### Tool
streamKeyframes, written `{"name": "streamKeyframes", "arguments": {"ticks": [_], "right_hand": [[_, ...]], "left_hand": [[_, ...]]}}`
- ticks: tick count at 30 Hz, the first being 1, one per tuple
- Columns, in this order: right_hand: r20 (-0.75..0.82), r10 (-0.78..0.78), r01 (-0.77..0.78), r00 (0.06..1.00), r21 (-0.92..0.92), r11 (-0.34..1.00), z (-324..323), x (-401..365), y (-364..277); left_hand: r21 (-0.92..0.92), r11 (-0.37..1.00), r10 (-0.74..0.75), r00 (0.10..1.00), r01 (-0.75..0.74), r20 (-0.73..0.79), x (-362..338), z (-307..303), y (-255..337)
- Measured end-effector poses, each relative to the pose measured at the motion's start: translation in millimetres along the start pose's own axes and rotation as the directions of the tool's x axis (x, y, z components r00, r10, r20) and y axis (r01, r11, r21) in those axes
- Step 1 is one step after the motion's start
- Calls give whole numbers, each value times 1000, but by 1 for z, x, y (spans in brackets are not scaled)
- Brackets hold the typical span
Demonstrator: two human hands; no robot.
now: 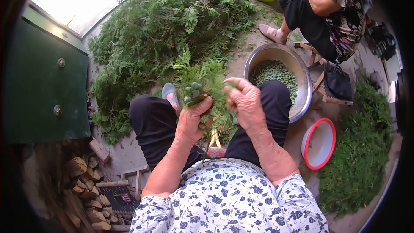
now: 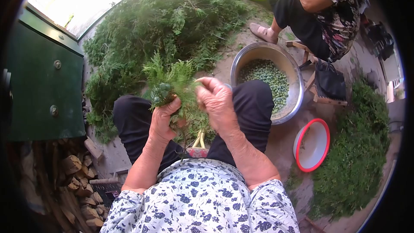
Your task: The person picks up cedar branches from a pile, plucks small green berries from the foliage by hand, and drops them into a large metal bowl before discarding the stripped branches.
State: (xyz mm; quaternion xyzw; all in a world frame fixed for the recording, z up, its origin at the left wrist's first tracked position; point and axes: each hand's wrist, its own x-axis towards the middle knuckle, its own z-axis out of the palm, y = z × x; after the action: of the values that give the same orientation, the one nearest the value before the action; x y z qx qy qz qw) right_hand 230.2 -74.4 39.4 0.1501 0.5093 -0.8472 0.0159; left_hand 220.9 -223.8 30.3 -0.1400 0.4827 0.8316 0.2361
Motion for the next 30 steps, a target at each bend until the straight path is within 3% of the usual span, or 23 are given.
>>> {"name": "streamKeyframes", "arguments": {"ticks": [2,3,5,7,9,10,11,15,16,18,20,22,24,26,27,28,30], "right_hand": [[-103,-198,197,975,-27,980,-8,9,-9],[-119,-316,315,941,-31,949,-19,14,-16],[-213,-412,400,886,-98,911,-49,19,-34],[-300,-544,443,784,-344,828,-89,27,-47],[-301,-596,340,745,-597,726,-139,33,-58],[-201,-695,237,690,-845,480,-163,35,-61],[-188,-698,151,691,-906,395,-178,32,-65],[-112,-731,-15,673,-990,139,-214,32,-63],[-115,-731,-16,672,-990,141,-192,27,-67],[-277,-561,175,780,-764,621,-133,18,-68],[-196,-515,303,835,-617,726,-80,12,-58],[34,-534,449,845,-588,673,-30,-4,-50],[230,-482,529,845,-482,699,11,-22,-47],[443,-507,666,740,-370,648,26,-17,-32],[444,-549,706,708,-428,564,31,-12,-24],[446,-547,706,708,-428,564,30,-3,-17],[411,-580,678,704,-631,376,27,12,-6]], "left_hand": [[33,999,21,999,-20,-30,6,-5,-2],[-34,999,8,999,-9,-35,9,-9,-3],[-76,997,-3,996,-3,-85,12,-12,-2],[-141,990,-26,999,21,-28,13,-18,0],[-202,978,-51,998,56,34,16,-28,-2],[-283,953,-51,979,106,196,19,-35,-4],[-353,921,-35,935,167,352,21,-39,-5],[-367,917,6,918,153,397,19,-36,-6],[-332,932,-9,922,148,387,19,-35,-7],[-292,946,-25,927,143,374,18,-30,-6],[-188,973,-99,975,136,197,16,-19,-5],[-147,985,-59,983,85,176,16,-11,-7],[-58,996,-67,995,63,-69,11,5,-2],[-78,993,-97,994,92,-53,11,1,-1],[-49,992,-120,992,119,-27,12,-3,-4],[-21,989,-144,990,144,-2,12,-4,-3],[4,995,-97,995,98,-28,9,3,-2]]}}
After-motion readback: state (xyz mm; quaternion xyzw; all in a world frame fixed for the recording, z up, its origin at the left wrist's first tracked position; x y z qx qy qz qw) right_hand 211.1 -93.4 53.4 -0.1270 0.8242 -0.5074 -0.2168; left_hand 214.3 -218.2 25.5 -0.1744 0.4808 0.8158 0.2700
